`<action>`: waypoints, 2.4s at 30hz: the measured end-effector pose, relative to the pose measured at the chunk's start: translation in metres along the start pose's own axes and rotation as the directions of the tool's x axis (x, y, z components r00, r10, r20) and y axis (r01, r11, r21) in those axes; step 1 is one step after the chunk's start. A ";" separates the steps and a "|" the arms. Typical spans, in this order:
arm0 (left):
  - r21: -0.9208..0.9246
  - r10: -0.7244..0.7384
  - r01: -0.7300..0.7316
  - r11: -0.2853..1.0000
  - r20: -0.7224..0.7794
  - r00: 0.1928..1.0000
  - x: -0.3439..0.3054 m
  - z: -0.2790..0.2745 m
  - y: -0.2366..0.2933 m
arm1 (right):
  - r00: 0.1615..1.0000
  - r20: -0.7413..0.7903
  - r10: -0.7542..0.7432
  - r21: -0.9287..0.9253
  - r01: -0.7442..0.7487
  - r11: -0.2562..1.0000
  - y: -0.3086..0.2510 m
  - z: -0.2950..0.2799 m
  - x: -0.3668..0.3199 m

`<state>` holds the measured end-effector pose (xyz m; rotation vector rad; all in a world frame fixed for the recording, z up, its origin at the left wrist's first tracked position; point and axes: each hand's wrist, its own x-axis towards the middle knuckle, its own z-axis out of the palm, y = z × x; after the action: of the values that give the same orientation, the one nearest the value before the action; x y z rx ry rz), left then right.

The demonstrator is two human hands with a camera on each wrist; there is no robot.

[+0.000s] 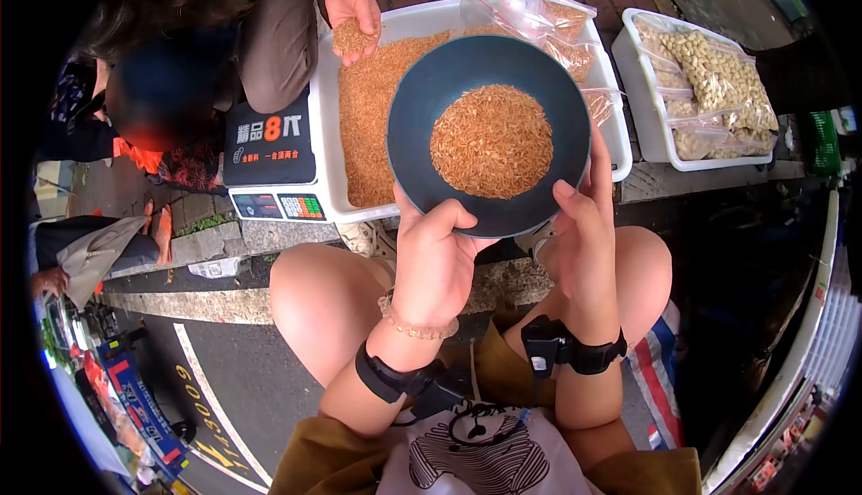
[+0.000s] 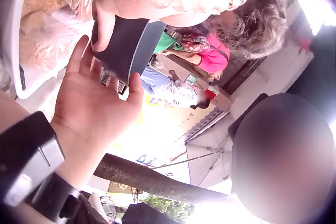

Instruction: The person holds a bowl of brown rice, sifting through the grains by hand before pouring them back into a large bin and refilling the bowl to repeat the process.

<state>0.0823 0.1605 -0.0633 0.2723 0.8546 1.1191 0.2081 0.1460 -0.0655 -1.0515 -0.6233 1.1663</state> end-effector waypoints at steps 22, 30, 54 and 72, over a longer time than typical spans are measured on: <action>0.332 0.097 -0.096 0.938 0.012 0.995 0.000 -0.001 -0.006 | 0.806 -0.359 -0.470 -0.252 0.401 0.881 -0.002 -0.022 0.004; 0.399 0.076 -0.106 0.911 0.091 0.993 0.003 -0.006 -0.017 | 0.936 0.273 0.225 -0.676 0.020 0.737 -0.007 -0.001 0.028; 0.321 0.023 -0.052 0.946 0.092 0.995 -0.001 -0.004 -0.003 | 0.957 0.280 -0.076 -0.657 0.249 0.711 -0.001 0.009 0.031; 0.205 -0.100 0.092 0.974 0.030 0.995 0.018 -0.013 -0.019 | 0.903 0.128 -0.410 -0.692 0.378 0.615 -0.018 -0.002 0.022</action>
<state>0.0891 0.1650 -0.0914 0.4174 0.9383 0.9340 0.2242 0.1658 -0.0527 -1.4770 -1.2649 0.4836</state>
